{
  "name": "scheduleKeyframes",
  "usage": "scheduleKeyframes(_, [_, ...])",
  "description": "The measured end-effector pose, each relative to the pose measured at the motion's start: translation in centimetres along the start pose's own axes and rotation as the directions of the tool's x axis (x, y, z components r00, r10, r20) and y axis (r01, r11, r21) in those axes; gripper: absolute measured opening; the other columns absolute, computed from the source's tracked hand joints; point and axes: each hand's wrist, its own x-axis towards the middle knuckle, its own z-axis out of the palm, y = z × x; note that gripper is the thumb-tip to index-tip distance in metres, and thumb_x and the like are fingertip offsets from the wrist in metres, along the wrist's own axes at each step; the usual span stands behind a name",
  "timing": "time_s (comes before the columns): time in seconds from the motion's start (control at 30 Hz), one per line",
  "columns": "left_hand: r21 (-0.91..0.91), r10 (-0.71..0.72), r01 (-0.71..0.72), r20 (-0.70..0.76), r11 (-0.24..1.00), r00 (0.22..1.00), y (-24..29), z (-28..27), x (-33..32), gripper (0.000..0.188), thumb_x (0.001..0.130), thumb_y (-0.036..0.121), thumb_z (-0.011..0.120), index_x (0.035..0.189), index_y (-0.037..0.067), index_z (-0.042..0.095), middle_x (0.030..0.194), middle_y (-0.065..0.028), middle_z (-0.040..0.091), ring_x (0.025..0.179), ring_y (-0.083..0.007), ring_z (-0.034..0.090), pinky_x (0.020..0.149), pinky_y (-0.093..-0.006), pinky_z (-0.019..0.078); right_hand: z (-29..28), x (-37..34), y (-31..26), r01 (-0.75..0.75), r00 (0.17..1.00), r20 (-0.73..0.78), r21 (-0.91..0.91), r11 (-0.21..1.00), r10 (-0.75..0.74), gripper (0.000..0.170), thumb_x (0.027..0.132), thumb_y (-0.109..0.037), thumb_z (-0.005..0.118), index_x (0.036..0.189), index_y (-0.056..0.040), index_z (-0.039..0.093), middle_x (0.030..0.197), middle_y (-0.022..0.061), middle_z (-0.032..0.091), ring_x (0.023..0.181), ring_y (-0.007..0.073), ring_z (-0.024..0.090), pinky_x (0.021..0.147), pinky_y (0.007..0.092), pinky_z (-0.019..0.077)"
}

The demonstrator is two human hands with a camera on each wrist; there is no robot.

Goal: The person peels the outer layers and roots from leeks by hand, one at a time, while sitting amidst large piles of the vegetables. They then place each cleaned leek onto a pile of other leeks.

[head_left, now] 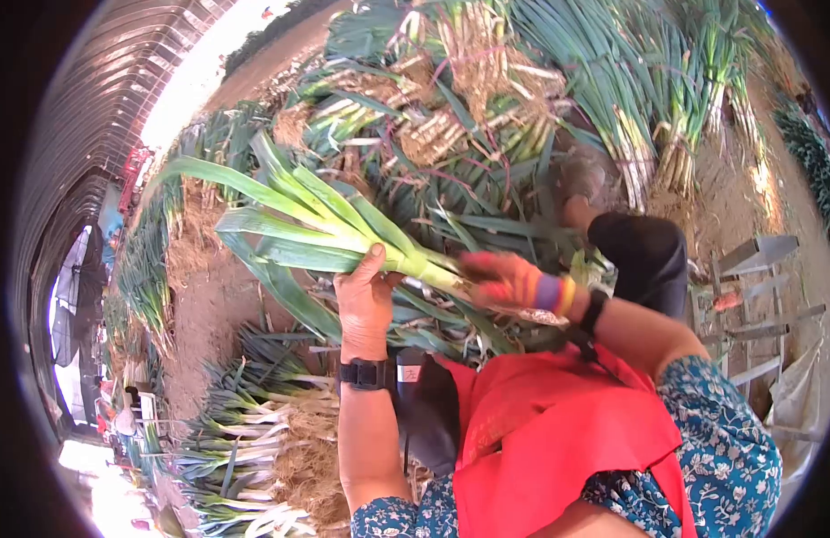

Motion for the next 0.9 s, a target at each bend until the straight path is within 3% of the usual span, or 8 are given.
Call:
scheduleKeyframes(0.17, [0.125, -0.034, 0.04, -0.051, 0.991, 0.998, -1.1, -0.7, -2.0, 0.038, 0.073, 0.018, 0.074, 0.105, 0.004, 0.06, 0.093, -0.005, 0.063, 0.079, -0.0171, 0.061, 0.061, -0.0281, 0.0483, 2.4, 6.8, -4.0, 0.117, 0.987, 0.102, 0.061, 0.991, -0.123, 0.043, 0.074, -0.016, 0.071, 0.108, 0.0063, 0.059, 0.093, 0.0104, 0.066, 0.085, 0.0133, 0.059, 0.08, 0.0279, 0.046])
scheduleKeyframes(0.37, [0.128, -0.05, 0.051, -0.012, 0.99, 0.999, -1.3, -1.8, -2.7, 0.044, 0.074, 0.016, 0.07, 0.111, -0.002, 0.055, 0.1, -0.0115, 0.062, 0.087, -0.0243, 0.061, 0.074, -0.0376, 0.0511, 3.5, 8.2, -4.6, -0.214, 0.94, 0.314, 0.245, 0.946, 0.131, 0.043, 0.066, -0.007, 0.069, 0.107, 0.0031, 0.061, 0.093, 0.0041, 0.066, 0.085, 0.009, 0.057, 0.08, 0.0249, 0.0438])
scheduleKeyframes(0.53, [0.226, -0.003, 0.061, -0.249, 0.972, 0.969, -2.0, -2.1, -2.1, 0.039, 0.073, 0.007, 0.069, 0.108, -0.004, 0.057, 0.092, -0.0113, 0.064, 0.08, -0.0226, 0.063, 0.068, -0.0345, 0.0536, 4.9, 8.3, -5.1, -0.183, 0.957, 0.228, -0.001, 0.983, 0.179, 0.045, 0.067, -0.01, 0.069, 0.11, 0.0007, 0.06, 0.087, 0.0067, 0.067, 0.077, 0.0106, 0.058, 0.073, 0.028, 0.0466])
scheduleKeyframes(0.67, [0.207, 0.312, -0.27, -0.206, 0.94, 0.928, -5.5, -4.6, 0.0, 0.028, 0.073, 0.005, 0.068, 0.098, -0.005, 0.061, 0.087, -0.0085, 0.064, 0.066, -0.0132, 0.06, 0.05, -0.0265, 0.0495, 7.2, 5.8, -5.3, 0.214, 0.955, 0.267, -0.319, 0.923, -0.129, 0.03, 0.067, -0.021, 0.068, 0.09, -0.0028, 0.061, 0.075, 0.0195, 0.061, 0.069, 0.0327, 0.06, 0.061, 0.0359, 0.0473])
scheduleKeyframes(0.73, [0.124, 0.218, -0.188, -0.306, 0.974, 0.927, -3.9, -2.4, -1.6, 0.03, 0.072, 0.004, 0.069, 0.099, -0.006, 0.061, 0.086, -0.0082, 0.063, 0.065, -0.0136, 0.059, 0.05, -0.0258, 0.0492, 6.3, 4.5, -4.4, 0.11, 0.953, 0.303, -0.384, 0.917, 0.012, 0.024, 0.067, -0.008, 0.069, 0.087, -0.0002, 0.059, 0.069, 0.0096, 0.058, 0.066, 0.012, 0.055, 0.062, 0.0294, 0.0443])
scheduleKeyframes(0.8, [0.249, 0.19, -0.099, -0.374, 0.964, 0.908, -3.9, -2.5, -1.7, 0.03, 0.072, 0.003, 0.069, 0.099, -0.007, 0.06, 0.086, -0.0087, 0.062, 0.066, -0.0149, 0.059, 0.054, -0.027, 0.0506, 5.5, 2.6, -4.0, 0.369, 0.894, 0.41, -0.442, 0.818, -0.183, 0.022, 0.066, -0.007, 0.072, 0.083, -0.0026, 0.058, 0.069, 0.0054, 0.058, 0.068, 0.0113, 0.054, 0.062, 0.029, 0.0436])
scheduleKeyframes(0.87, [0.252, 0.151, -0.037, -0.451, 0.967, 0.879, -4.1, -4.6, -1.1, 0.032, 0.071, 0.002, 0.07, 0.1, -0.006, 0.06, 0.087, -0.0089, 0.062, 0.067, -0.017, 0.06, 0.055, -0.029, 0.0517, 5.4, -0.8, -7.6, -0.129, 0.906, 0.403, -0.037, 0.991, 0.133, 0.023, 0.065, -0.007, 0.073, 0.083, -0.0039, 0.059, 0.071, 0.0031, 0.059, 0.068, 0.01, 0.054, 0.061, 0.029, 0.0431])
scheduleKeyframes(0.9, [0.201, 0.162, -0.068, -0.501, 0.977, 0.85, -3.7, -5.0, -1.0, 0.033, 0.07, 0.002, 0.071, 0.101, -0.004, 0.059, 0.087, -0.0085, 0.062, 0.067, -0.0192, 0.061, 0.052, -0.0305, 0.052, 4.4, -1.4, -7.1, -0.129, 0.904, 0.406, -0.037, 0.991, 0.133, 0.023, 0.065, -0.007, 0.073, 0.083, -0.0039, 0.059, 0.071, 0.0031, 0.059, 0.068, 0.01, 0.054, 0.061, 0.029, 0.0431])
